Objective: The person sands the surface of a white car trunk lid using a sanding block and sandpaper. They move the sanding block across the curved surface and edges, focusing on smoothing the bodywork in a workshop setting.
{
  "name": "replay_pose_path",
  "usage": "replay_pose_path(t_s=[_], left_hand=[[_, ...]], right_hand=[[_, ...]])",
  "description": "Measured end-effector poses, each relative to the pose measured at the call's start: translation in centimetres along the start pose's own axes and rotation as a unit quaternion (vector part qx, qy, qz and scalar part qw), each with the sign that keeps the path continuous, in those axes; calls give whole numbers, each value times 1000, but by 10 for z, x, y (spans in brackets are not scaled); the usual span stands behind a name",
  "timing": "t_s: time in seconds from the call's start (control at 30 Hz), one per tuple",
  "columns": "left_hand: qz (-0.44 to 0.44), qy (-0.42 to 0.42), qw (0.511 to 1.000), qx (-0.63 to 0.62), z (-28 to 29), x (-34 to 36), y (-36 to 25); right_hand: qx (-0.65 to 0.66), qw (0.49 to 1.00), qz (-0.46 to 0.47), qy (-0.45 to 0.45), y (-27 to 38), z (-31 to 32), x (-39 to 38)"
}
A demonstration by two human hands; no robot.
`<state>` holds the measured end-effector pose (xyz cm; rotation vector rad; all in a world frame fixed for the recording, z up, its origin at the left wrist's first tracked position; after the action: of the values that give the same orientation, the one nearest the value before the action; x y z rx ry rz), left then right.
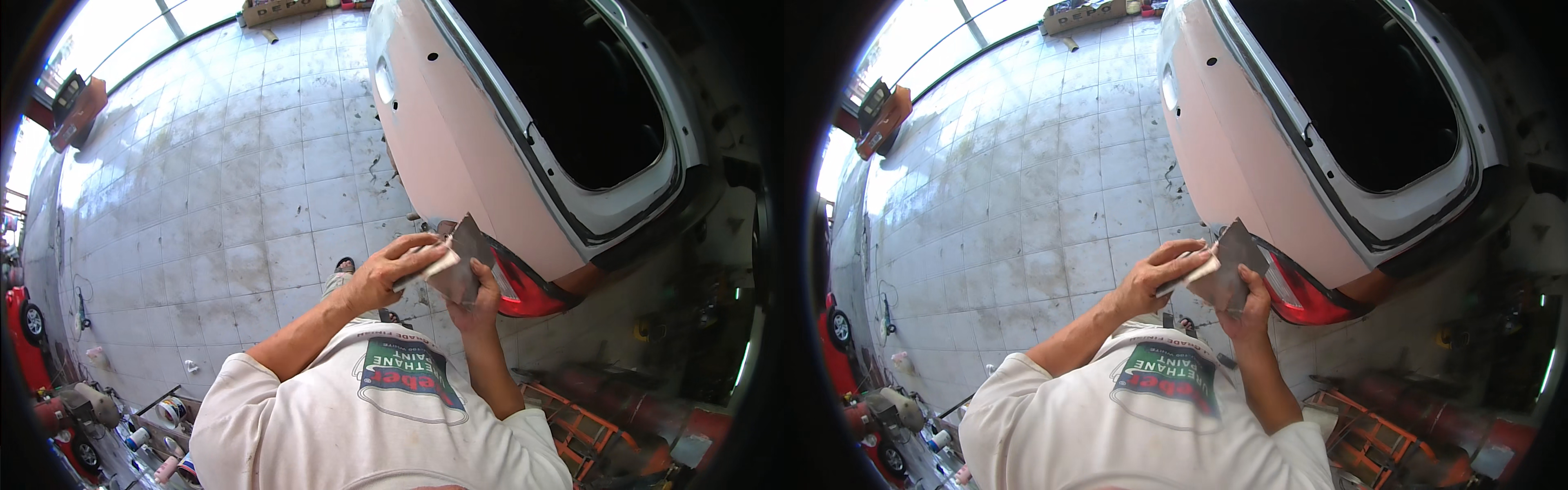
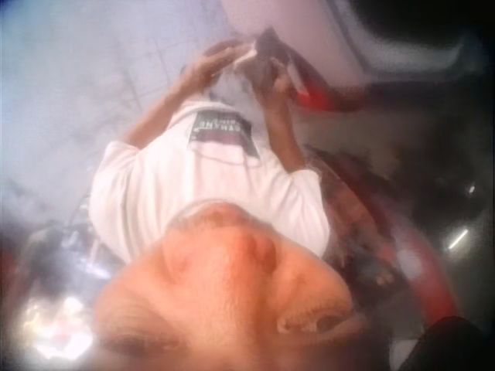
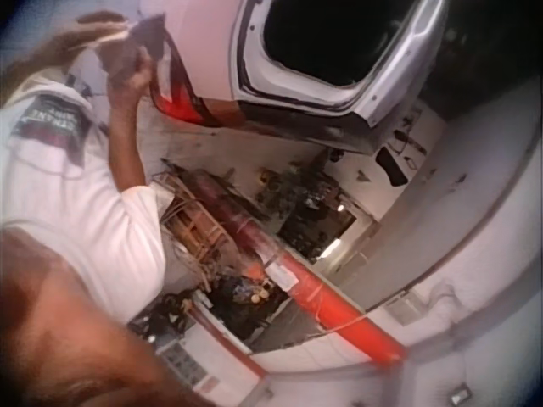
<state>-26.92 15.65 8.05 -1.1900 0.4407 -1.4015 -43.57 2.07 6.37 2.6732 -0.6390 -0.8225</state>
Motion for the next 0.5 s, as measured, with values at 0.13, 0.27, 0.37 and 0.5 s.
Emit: replay_pose_path(t_s=[0.13, 0.27, 0.37, 0.5], left_hand=[[94, 184, 971, 116, -32, -76, 92], [186, 13, 981, 54, -4, -70, 174], [270, -124, 954, -41, 31, -29, 262], [280, -143, 949, -19, 100, 65, 371]], right_hand=[[-109, 969, 145, 170, 41, -7, -50], [-233, 931, 279, 7, 83, -8, -62], [-267, 920, 273, -90, 87, 13, -58], [-427, 861, 180, -210, 53, 5, -11]])
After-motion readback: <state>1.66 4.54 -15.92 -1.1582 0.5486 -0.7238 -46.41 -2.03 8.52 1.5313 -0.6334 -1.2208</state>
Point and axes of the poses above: each hand's wrist, its own x-axis towards the middle knuckle, its own z-axis out of the back of the hand, y = z × x, the point moved 2 cm from there along x, towards the middle knuckle, and after that the axes turned 2 degrees about z, right-handed, at the moved point
